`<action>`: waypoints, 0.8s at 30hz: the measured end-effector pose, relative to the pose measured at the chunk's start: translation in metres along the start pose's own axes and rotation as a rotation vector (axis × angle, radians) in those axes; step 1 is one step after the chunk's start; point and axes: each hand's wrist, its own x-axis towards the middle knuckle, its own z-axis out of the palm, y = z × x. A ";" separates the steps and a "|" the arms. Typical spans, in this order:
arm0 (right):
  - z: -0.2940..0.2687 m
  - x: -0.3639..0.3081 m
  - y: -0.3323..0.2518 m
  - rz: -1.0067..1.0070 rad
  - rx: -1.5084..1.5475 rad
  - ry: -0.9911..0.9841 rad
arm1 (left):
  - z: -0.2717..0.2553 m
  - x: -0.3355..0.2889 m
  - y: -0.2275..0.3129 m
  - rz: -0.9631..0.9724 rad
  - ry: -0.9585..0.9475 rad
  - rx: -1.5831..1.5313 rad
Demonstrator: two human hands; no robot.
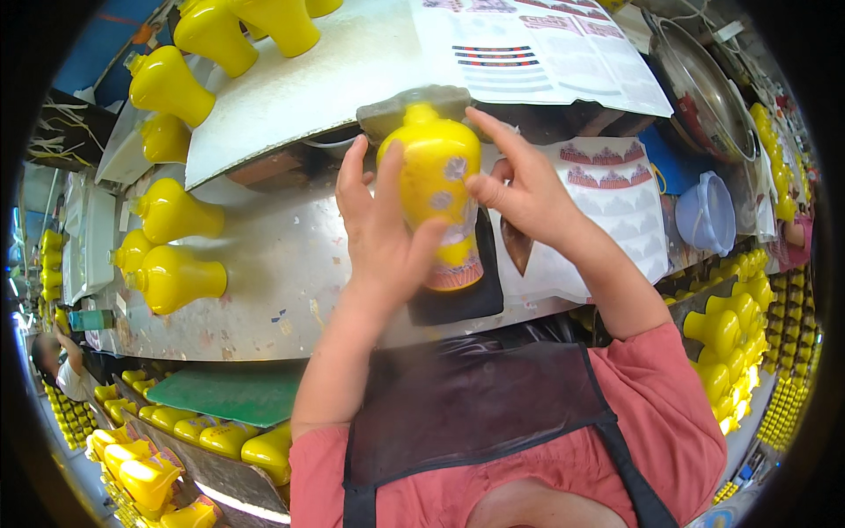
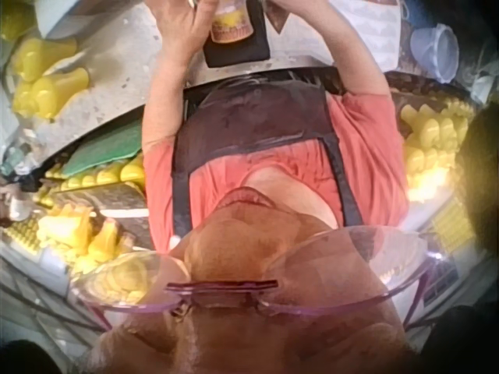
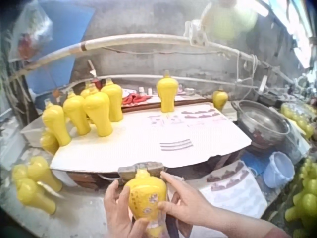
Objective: The person picks up a yellow plastic bottle and applies a sticker to its base, then smooths it down. They repeat this process with another sticker on the body of the bottle, pressing and smoothing each one into place.
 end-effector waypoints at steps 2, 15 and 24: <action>0.008 -0.004 0.008 -0.027 0.050 -0.001 | 0.001 0.004 -0.002 -0.014 -0.085 0.066; 0.020 -0.017 0.018 -0.009 0.147 -0.010 | 0.003 0.010 -0.006 0.006 -0.089 0.039; 0.018 -0.016 0.030 0.017 0.398 -0.100 | 0.012 0.002 -0.018 -0.053 -0.035 -0.129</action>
